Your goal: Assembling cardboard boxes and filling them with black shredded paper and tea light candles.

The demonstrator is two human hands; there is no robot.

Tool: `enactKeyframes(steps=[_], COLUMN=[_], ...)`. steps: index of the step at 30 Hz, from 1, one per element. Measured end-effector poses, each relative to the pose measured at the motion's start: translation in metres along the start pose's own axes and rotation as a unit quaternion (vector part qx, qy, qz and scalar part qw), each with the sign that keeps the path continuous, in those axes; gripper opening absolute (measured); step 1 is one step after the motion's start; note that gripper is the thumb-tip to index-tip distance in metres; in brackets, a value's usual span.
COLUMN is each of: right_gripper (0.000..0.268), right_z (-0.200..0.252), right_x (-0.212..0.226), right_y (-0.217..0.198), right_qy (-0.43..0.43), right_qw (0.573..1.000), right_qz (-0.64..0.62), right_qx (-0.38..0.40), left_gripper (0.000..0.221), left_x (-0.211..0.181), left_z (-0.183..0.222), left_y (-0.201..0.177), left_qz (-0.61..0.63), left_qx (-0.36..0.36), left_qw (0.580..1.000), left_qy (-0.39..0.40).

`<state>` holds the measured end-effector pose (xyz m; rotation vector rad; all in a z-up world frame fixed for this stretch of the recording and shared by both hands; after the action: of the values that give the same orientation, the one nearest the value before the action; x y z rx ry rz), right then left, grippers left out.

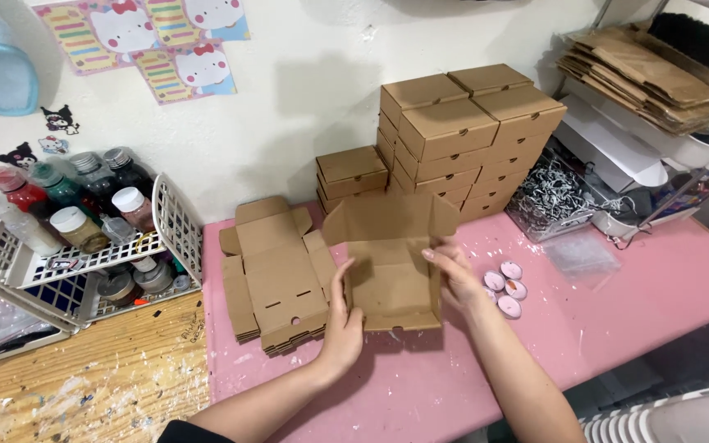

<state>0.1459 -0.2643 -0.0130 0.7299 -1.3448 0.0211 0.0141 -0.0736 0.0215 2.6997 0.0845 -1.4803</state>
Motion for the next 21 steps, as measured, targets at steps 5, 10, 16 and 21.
enactKeyframes(steps=[5,10,16,21], right_gripper=[0.044,0.037,0.041,0.052], right_z=[0.012,-0.001,0.009,0.017], right_x=[0.033,0.032,0.057,0.065], right_y=[-0.009,-0.025,0.0,-0.014], right_qy=[-0.009,-0.007,-0.144,-0.146], right_qw=[0.98,0.946,0.761,0.811], right_qz=[0.186,0.303,0.598,0.508], right_qx=[-0.073,-0.118,-0.206,-0.251], left_gripper=[0.089,0.105,0.075,0.042], left_x=[0.018,-0.012,0.042,0.043], left_z=[-0.013,-0.028,-0.02,-0.021], left_y=[0.016,0.032,0.048,0.053], left_qz=[-0.002,-0.153,-0.346,-0.359], left_qx=[0.067,0.201,0.331,0.317], left_qw=[0.99,0.949,0.878,0.877], left_qy=[-0.124,-0.191,-0.012,0.046])
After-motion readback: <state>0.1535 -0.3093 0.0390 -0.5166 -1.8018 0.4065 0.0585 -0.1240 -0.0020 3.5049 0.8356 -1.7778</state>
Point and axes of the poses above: each hand's wrist, its own z-axis away from the middle knuckle, its own y-axis out of the palm, x = y × z, the point moved 10 cm from there along -z, towards the middle knuckle, and after that the axes turned 13 degrees about y, right-handed, at the moved point
